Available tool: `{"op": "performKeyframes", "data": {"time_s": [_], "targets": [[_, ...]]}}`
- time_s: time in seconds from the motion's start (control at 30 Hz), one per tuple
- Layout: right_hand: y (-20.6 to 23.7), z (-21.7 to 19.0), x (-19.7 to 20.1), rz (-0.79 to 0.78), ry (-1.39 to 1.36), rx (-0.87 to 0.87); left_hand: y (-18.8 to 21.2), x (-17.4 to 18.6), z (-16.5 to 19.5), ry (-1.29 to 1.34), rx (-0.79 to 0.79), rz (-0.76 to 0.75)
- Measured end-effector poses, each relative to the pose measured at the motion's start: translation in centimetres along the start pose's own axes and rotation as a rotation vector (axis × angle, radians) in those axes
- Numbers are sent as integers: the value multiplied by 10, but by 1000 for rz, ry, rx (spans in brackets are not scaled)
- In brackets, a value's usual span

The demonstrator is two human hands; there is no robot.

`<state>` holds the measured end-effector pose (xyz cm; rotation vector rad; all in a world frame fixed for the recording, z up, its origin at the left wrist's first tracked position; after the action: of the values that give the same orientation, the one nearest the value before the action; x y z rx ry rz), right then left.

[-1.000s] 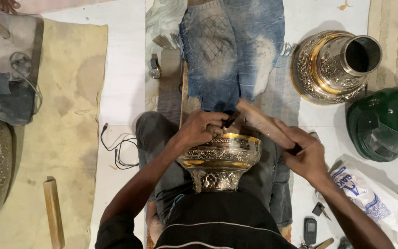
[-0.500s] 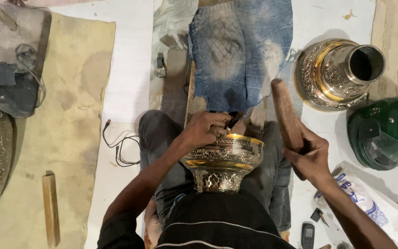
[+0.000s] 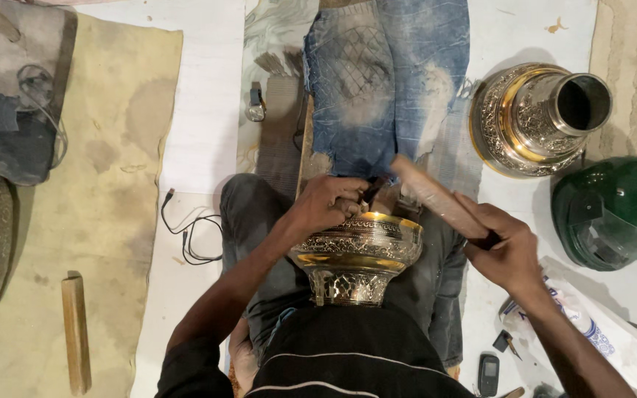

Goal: The person sits on the floor with an ornate brass vessel on their lap, holding a chisel against the vessel's rim and striking it with a wooden mallet to engrave decorative patterns. They reposition the chisel around the rim and continue hammering, with finished brass vessels nearby.

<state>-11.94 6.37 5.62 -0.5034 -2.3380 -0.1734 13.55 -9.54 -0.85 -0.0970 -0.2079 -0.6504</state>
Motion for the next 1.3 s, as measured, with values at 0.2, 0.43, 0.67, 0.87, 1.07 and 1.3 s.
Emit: {"op": "performKeyframes", "data": {"time_s": [0.2, 0.43, 0.67, 0.87, 1.07, 1.3], "targets": [[1, -7, -3, 27, -414, 49, 2, 3, -2, 52, -10, 29], [-9, 4, -4, -91, -312, 44, 2, 0, -6, 140, 117, -75], [-14, -5, -8, -65, 13, -47, 6, 10, 1, 153, 77, 8], [-14, -30, -6, -66, -109, 12, 7, 12, 6, 192, 65, -54], [-17, -20, -7, -21, -152, 34, 9, 14, 0, 195, 93, 34], [-17, -22, -9, -61, -415, -36, 11, 16, 2, 268, 71, 17]]}}
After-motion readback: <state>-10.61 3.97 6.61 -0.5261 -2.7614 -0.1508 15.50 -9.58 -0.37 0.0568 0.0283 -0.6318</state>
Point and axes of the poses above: each hand's wrist, its own y-axis away from the middle knuckle, its own x-axis out of the back of the hand, z = x × y, the point moved 6 cm from there along -y, towards the middle knuckle, and after that the axes turned 15 degrees about z, right-handed, at the moved point
